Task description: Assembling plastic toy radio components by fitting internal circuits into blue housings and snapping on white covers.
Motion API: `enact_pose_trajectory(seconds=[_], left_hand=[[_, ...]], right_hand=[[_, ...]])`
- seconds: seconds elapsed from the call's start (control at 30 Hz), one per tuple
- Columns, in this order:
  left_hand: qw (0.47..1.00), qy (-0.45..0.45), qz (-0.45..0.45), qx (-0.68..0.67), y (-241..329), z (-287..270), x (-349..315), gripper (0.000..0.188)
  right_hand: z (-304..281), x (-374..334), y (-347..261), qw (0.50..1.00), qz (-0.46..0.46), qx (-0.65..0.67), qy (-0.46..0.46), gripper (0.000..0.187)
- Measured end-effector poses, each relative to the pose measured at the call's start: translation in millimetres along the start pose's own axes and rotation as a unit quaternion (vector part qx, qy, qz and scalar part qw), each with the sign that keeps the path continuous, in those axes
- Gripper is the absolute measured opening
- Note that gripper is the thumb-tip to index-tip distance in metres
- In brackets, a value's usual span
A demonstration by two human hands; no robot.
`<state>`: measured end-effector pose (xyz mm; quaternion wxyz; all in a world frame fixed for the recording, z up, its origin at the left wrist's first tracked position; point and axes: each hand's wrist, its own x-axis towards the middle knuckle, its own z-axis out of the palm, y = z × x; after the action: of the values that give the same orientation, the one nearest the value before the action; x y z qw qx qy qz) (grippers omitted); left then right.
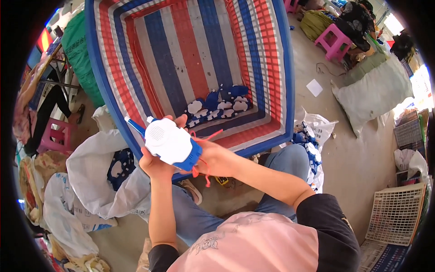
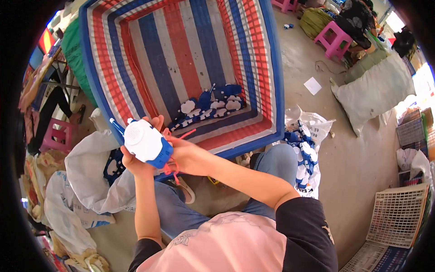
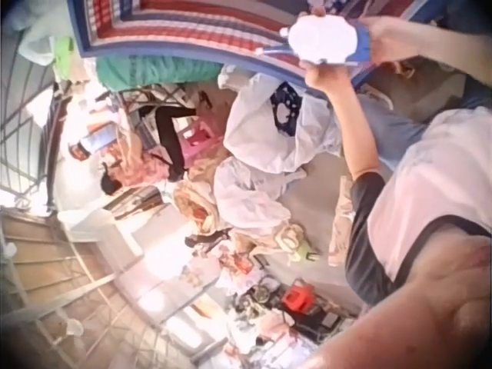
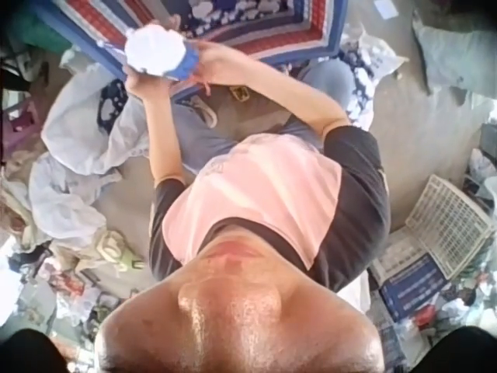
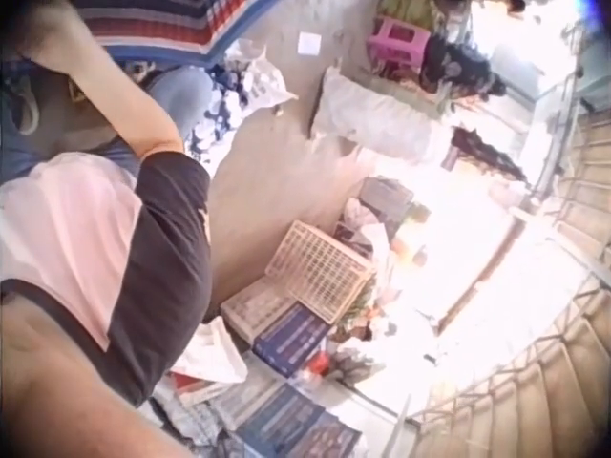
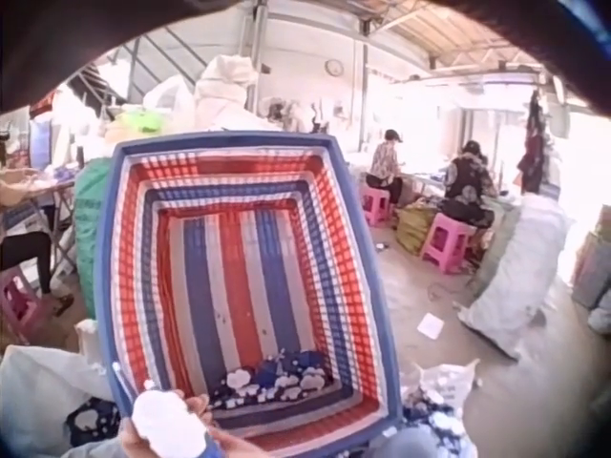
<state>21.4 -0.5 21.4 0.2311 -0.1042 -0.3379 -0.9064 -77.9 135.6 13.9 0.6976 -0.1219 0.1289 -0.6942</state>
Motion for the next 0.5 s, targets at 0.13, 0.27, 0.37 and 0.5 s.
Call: enact_pose_trajectory(seconds=[0.13, 0.27, 0.37, 0.5], left_hand=[[0.999, 0.007, 0.03, 0.036, 11.2, 3.8, -2.1, 0.092], [0.988, 0.081, 0.09, 0.095, 31.0, 12.7, -13.1, 0.095], [0.955, 0.152, 0.156, 0.204, 71.7, -6.7, -33.9, 0.089], [0.794, 0.357, 0.272, 0.411, 180.2, -63.5, -101.6, 0.072]], right_hand=[[18.9, 13.2, -7.3, 0.994, 0.015, -0.075, -0.081, 0.042], [24.4, 26.9, -15.9, 0.981, 0.068, -0.154, -0.099, 0.021], [1.8, 30.8, -22.7, 0.957, 0.142, -0.25, 0.042, 0.033], [-124.7, 30.0, -51.0, 0.823, 0.052, -0.54, 0.168, 0.023]])
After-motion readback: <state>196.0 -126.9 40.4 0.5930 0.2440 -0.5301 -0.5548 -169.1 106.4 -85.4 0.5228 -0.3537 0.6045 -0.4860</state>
